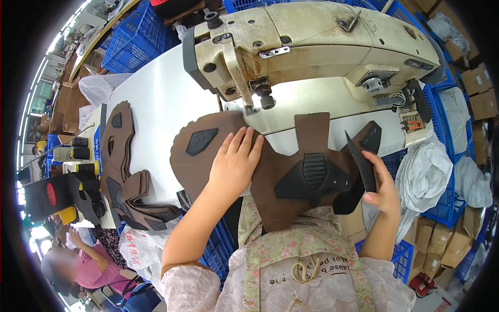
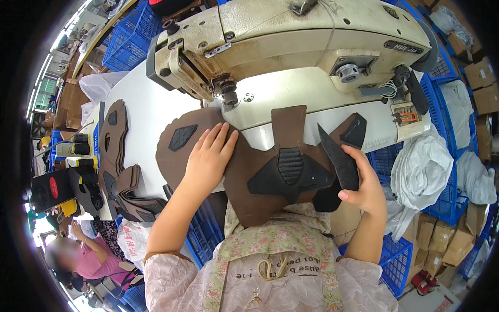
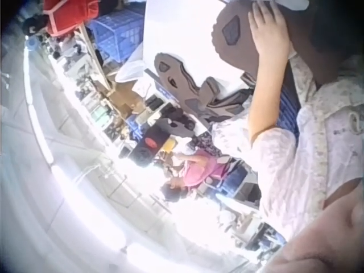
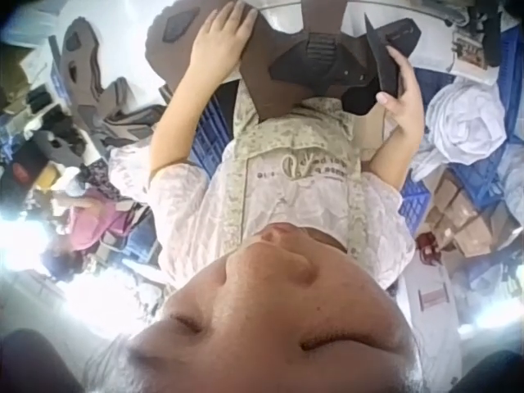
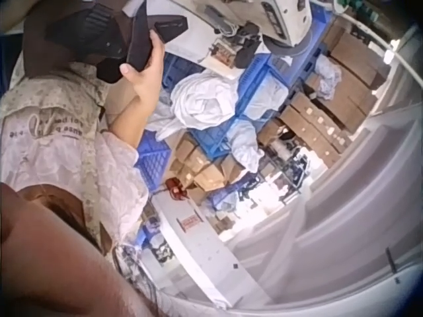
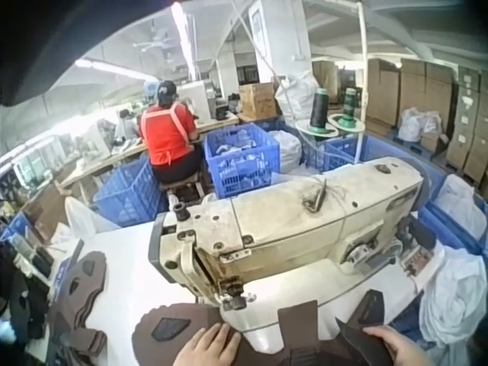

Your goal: Stitch together various components of a shoe upper using an industrial sewing machine.

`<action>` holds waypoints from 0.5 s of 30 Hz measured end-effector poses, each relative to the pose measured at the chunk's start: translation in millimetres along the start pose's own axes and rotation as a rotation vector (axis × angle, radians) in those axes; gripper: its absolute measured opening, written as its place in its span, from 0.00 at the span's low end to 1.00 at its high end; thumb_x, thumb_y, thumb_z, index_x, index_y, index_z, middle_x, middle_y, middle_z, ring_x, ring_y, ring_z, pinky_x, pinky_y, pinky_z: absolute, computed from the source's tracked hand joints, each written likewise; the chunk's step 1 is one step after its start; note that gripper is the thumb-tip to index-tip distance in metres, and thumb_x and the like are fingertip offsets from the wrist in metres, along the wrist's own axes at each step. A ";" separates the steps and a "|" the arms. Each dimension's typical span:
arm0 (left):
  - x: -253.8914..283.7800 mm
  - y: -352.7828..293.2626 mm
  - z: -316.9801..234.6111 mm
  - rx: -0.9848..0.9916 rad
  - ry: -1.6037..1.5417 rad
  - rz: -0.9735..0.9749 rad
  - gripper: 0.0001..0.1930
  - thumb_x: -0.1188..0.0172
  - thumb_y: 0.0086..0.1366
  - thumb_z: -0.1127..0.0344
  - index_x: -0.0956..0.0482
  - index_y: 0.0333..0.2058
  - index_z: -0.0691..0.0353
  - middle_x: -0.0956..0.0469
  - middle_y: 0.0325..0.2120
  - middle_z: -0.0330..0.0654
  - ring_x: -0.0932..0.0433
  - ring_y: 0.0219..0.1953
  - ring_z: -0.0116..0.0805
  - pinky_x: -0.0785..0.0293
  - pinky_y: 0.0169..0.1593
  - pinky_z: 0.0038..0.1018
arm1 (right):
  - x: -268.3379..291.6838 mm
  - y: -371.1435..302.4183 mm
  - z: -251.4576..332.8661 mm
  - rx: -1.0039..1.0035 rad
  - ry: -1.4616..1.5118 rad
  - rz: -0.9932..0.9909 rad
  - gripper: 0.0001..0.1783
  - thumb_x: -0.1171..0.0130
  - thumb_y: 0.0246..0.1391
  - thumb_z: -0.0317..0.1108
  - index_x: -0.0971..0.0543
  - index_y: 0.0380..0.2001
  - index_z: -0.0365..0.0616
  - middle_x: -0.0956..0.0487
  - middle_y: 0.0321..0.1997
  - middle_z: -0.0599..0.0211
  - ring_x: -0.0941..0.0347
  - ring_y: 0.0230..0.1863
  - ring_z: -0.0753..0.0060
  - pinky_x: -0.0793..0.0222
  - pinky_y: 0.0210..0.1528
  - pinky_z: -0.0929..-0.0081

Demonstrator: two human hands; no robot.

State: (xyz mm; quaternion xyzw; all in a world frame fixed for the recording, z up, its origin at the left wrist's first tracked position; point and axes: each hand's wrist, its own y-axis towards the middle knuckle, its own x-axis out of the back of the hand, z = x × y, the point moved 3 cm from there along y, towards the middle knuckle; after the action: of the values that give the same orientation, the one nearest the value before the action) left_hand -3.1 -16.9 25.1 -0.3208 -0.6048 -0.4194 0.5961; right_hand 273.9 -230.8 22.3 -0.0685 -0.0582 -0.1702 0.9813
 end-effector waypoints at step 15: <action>-11.2 13.1 5.1 0.099 -0.138 0.029 0.38 0.38 0.45 0.78 0.32 0.60 0.63 0.31 0.58 0.50 0.34 0.61 0.52 0.36 0.63 0.43 | -132.7 116.4 33.8 0.494 -0.914 0.049 0.37 0.28 0.31 0.41 0.22 0.51 0.41 0.31 0.57 0.43 0.37 0.61 0.43 0.37 0.62 0.56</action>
State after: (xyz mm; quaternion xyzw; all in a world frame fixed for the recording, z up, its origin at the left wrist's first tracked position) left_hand 7.1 -5.3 16.0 -0.3280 -0.6598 -0.3573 0.5740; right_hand 186.5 -73.8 24.0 0.0965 -0.5178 -0.0810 0.8462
